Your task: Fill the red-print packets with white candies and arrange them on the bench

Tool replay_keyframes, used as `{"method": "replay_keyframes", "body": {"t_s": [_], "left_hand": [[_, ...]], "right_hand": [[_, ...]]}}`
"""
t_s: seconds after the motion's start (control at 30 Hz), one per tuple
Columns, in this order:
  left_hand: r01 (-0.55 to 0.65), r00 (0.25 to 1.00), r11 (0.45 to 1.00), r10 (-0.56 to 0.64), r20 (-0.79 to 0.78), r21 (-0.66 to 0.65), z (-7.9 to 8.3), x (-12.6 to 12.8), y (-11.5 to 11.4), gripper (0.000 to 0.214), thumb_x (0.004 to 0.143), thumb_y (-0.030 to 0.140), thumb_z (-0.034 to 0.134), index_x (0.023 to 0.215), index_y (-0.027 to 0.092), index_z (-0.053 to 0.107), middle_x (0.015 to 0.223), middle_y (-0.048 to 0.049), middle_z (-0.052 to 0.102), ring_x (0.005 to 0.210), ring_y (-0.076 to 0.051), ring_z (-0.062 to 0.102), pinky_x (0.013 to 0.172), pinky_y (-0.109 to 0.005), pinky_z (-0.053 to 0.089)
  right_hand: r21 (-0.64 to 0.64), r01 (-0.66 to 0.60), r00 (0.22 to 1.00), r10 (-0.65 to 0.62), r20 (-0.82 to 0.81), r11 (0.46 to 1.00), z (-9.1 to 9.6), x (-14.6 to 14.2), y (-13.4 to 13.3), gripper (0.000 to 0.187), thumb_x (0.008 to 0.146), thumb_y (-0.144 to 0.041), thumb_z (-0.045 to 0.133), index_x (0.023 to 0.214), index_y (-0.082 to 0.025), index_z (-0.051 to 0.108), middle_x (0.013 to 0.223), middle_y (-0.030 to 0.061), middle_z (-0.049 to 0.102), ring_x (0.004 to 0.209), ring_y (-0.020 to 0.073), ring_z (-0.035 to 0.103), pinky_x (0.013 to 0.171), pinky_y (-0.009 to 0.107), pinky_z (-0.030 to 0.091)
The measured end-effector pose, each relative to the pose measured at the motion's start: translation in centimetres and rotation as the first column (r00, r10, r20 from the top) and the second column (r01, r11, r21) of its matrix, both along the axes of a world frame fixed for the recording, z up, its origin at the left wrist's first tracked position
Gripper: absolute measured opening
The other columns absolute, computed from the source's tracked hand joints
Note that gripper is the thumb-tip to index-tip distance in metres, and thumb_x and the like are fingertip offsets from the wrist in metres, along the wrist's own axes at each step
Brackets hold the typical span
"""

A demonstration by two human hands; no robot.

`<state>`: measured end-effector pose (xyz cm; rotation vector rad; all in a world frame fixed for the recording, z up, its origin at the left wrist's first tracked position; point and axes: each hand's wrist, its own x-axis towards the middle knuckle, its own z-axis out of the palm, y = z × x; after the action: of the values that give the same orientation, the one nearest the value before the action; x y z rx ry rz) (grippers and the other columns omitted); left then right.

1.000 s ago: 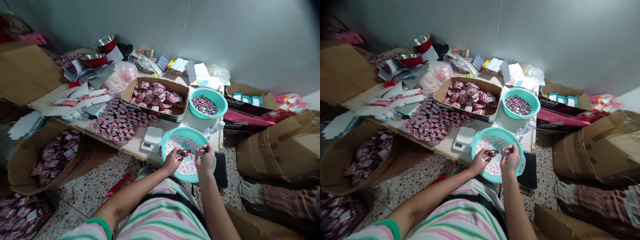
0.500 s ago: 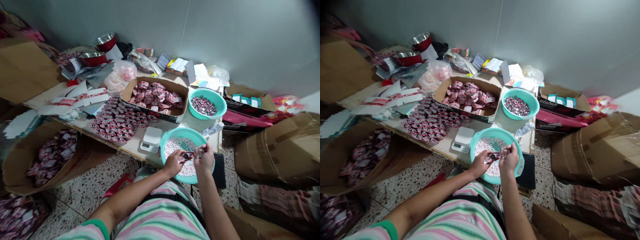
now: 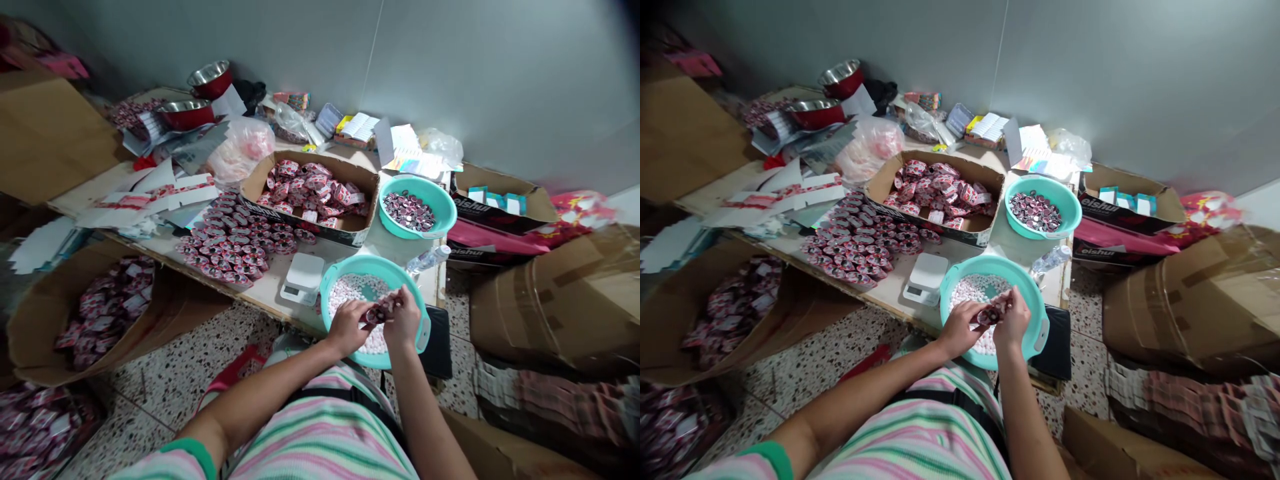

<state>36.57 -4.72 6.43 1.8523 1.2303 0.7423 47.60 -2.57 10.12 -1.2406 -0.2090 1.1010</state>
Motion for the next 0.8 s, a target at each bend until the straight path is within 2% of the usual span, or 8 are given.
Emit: {"method": "replay_keyframes", "body": {"t_s": [0.17, 0.37, 0.5, 0.7, 0.8], "left_hand": [[0.004, 1.000, 1.000, -0.004, -0.002, -0.009, -0.07, 0.09, 0.05, 0.041, 0.078, 0.018, 0.061, 0.119, 0.027, 0.060, 0.106, -0.0043, 0.065, 0.098, -0.022, 0.056, 0.088, -0.034, 0.044], [-0.022, 0.999, 0.998, 0.024, 0.040, -0.053, -0.20, 0.13, 0.22, 0.044, 0.074, 0.018, 0.066, 0.117, 0.025, 0.060, 0.107, -0.0037, 0.065, 0.098, -0.022, 0.058, 0.088, -0.033, 0.045], [0.010, 1.000, 1.000, -0.010, 0.015, -0.010, -0.14, 0.17, 0.21, 0.042, 0.077, 0.018, 0.063, 0.118, 0.027, 0.059, 0.109, -0.0038, 0.065, 0.101, -0.022, 0.057, 0.090, -0.035, 0.044], [-0.041, 0.998, 0.996, 0.044, 0.046, -0.081, -0.80, 0.33, 0.12, 0.042, 0.073, 0.018, 0.066, 0.114, 0.023, 0.060, 0.108, -0.0050, 0.065, 0.099, -0.022, 0.058, 0.088, -0.034, 0.046], [-0.026, 0.999, 0.998, 0.028, 0.030, -0.058, -0.75, 0.23, 0.08, 0.038, 0.074, 0.018, 0.065, 0.111, 0.021, 0.061, 0.103, -0.0059, 0.065, 0.095, -0.022, 0.058, 0.085, -0.034, 0.047]], "right_hand": [[0.023, -0.039, 0.999, 0.039, 0.009, 0.999, -0.18, 0.16, -0.02, 0.031, 0.078, -0.039, 0.061, 0.062, -0.019, 0.044, 0.051, -0.0075, 0.041, 0.042, 0.0061, 0.038, 0.042, 0.020, 0.034], [0.032, -0.017, 0.999, 0.016, 0.039, 0.999, -0.27, 0.09, -0.24, 0.030, 0.077, -0.041, 0.062, 0.061, -0.019, 0.049, 0.048, -0.0063, 0.044, 0.043, 0.0081, 0.043, 0.044, 0.022, 0.037], [0.012, -0.016, 0.999, 0.015, 0.050, 1.000, -0.53, 0.17, -0.33, 0.031, 0.078, -0.041, 0.061, 0.060, -0.018, 0.050, 0.047, -0.0061, 0.045, 0.041, 0.0072, 0.041, 0.043, 0.021, 0.036], [-0.014, -0.021, 0.996, 0.022, 0.089, 1.000, -0.57, -0.06, -0.34, 0.032, 0.078, -0.045, 0.061, 0.063, -0.018, 0.050, 0.050, -0.0050, 0.049, 0.046, 0.0098, 0.051, 0.048, 0.022, 0.042], [-0.031, -0.039, 0.997, 0.041, 0.062, 0.999, -0.45, -0.31, -0.39, 0.033, 0.078, -0.046, 0.060, 0.064, -0.019, 0.049, 0.048, -0.0057, 0.048, 0.046, 0.0109, 0.053, 0.047, 0.022, 0.042]]}}
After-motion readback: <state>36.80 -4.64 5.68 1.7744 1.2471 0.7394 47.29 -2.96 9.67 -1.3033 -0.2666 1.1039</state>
